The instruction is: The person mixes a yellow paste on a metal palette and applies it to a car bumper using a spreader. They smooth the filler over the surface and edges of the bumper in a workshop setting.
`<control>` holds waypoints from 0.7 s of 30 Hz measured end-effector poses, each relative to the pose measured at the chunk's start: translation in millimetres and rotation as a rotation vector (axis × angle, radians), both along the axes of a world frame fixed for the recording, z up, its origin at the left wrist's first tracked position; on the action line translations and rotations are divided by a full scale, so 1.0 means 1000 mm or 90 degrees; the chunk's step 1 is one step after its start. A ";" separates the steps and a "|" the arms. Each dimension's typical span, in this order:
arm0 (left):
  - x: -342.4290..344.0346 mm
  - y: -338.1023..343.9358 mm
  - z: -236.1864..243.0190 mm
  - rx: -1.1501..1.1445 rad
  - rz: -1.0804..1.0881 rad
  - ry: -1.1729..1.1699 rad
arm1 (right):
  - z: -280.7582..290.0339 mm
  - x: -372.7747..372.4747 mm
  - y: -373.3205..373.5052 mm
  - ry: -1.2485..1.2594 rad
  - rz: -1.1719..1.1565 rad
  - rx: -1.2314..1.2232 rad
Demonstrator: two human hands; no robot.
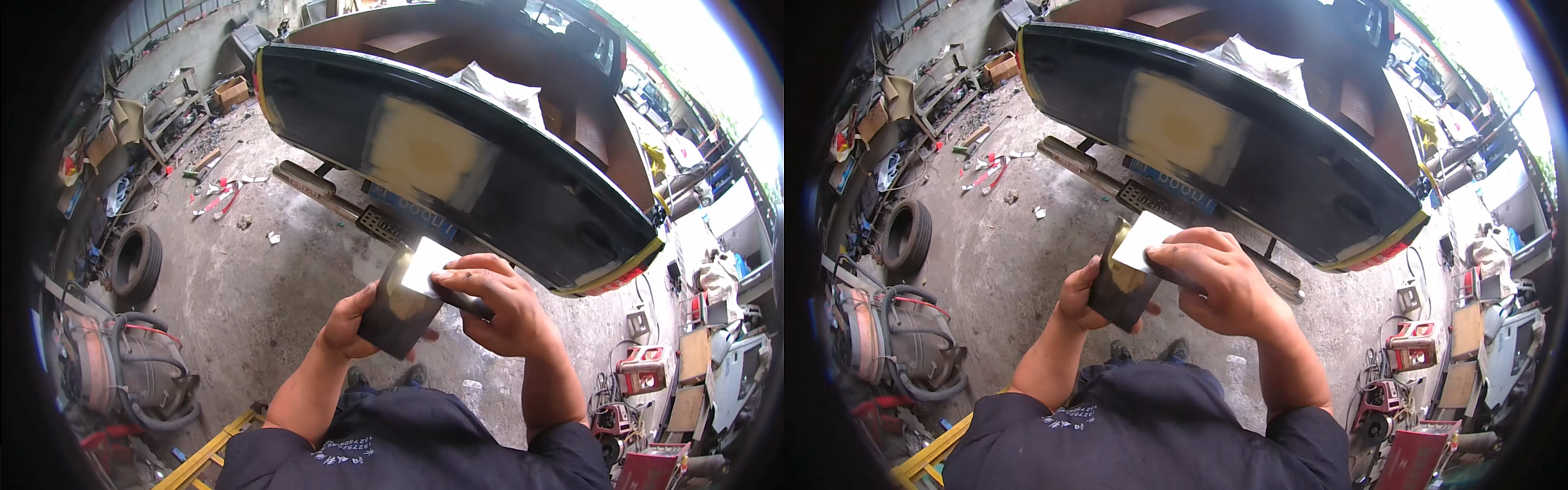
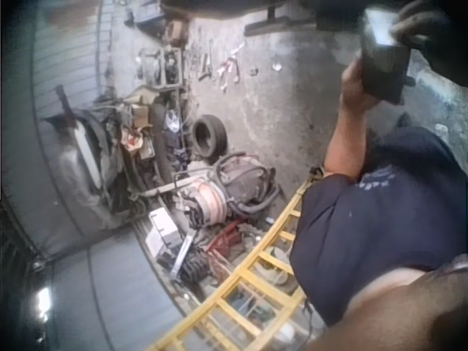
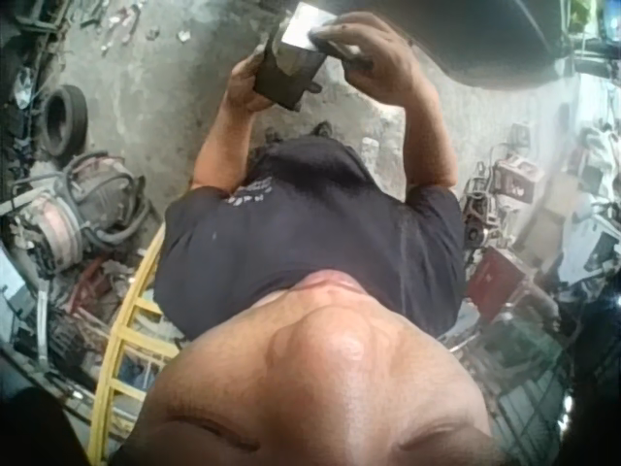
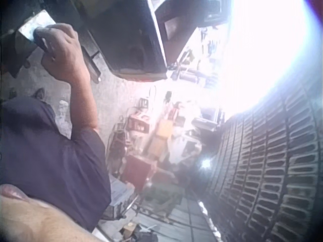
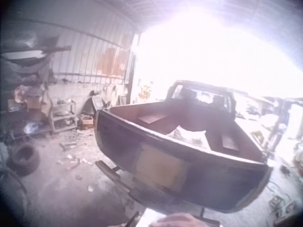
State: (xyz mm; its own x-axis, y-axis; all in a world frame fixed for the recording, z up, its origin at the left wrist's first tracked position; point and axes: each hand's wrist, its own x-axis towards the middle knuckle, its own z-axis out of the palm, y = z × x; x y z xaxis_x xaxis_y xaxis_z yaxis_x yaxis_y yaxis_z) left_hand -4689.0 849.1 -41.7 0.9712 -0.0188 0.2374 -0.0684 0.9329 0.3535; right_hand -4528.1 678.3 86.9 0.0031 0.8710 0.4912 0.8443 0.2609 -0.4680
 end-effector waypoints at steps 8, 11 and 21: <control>-0.001 -0.001 0.009 -0.022 -0.042 -0.053 | -0.039 0.027 -0.016 0.227 -0.050 -0.014; 0.005 -0.004 0.021 0.087 0.139 0.003 | -0.064 0.026 -0.037 0.778 0.063 0.177; 0.021 -0.026 0.005 0.656 0.551 0.004 | -0.083 0.004 -0.003 1.021 0.033 0.002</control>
